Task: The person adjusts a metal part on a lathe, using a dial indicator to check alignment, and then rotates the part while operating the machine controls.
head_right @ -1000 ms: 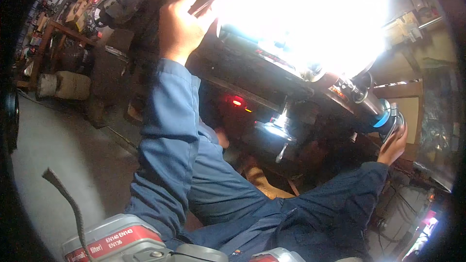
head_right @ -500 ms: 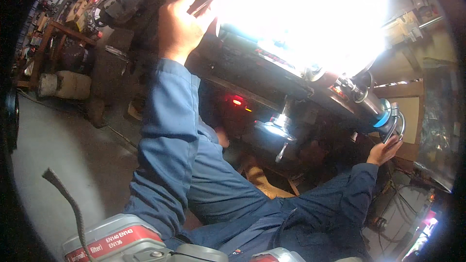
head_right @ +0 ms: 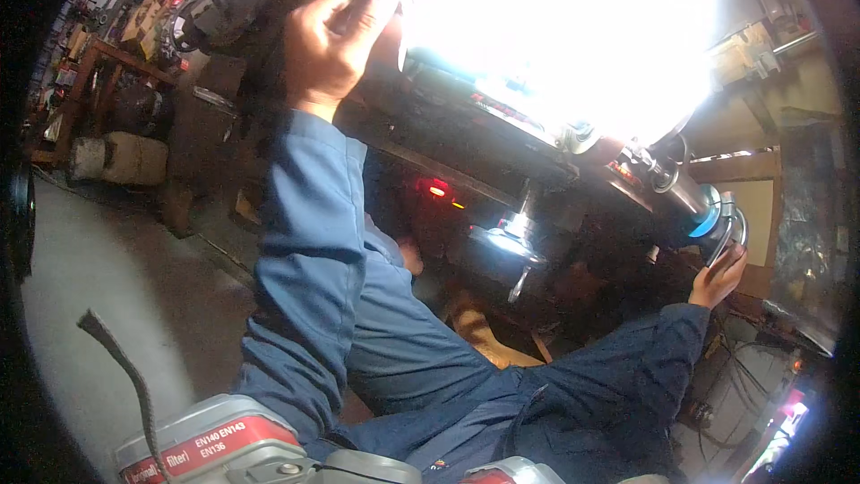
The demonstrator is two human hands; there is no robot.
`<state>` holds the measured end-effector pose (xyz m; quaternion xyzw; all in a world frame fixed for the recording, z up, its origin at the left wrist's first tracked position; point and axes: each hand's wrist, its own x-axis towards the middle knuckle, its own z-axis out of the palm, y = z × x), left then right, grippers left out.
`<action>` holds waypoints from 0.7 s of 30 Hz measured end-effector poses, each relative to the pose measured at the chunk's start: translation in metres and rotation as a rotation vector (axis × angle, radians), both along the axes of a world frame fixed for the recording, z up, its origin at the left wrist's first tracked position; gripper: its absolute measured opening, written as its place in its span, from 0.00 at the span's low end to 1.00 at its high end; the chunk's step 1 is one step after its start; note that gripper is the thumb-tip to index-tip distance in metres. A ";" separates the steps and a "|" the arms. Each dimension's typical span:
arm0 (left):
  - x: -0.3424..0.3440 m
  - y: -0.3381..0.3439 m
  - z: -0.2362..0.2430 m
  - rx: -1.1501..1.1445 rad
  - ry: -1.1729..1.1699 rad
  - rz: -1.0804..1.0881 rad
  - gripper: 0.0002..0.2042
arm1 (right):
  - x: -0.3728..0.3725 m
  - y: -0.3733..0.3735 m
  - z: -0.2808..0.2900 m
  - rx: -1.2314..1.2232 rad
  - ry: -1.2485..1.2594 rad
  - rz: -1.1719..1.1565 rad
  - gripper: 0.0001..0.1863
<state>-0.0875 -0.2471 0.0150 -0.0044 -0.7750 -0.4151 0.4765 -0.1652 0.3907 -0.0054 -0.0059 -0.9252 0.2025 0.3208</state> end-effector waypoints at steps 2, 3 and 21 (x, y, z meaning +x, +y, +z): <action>0.004 -0.011 0.003 0.217 -0.008 -0.090 0.11 | -0.012 0.018 0.008 -0.077 -0.086 0.033 0.35; 0.008 -0.023 0.008 0.177 -0.013 -0.005 0.09 | -0.017 0.027 0.011 -0.148 -0.171 0.059 0.34; -0.006 -0.115 -0.016 1.019 0.248 -0.094 0.30 | -0.009 -0.022 0.026 -0.104 -0.004 0.085 0.25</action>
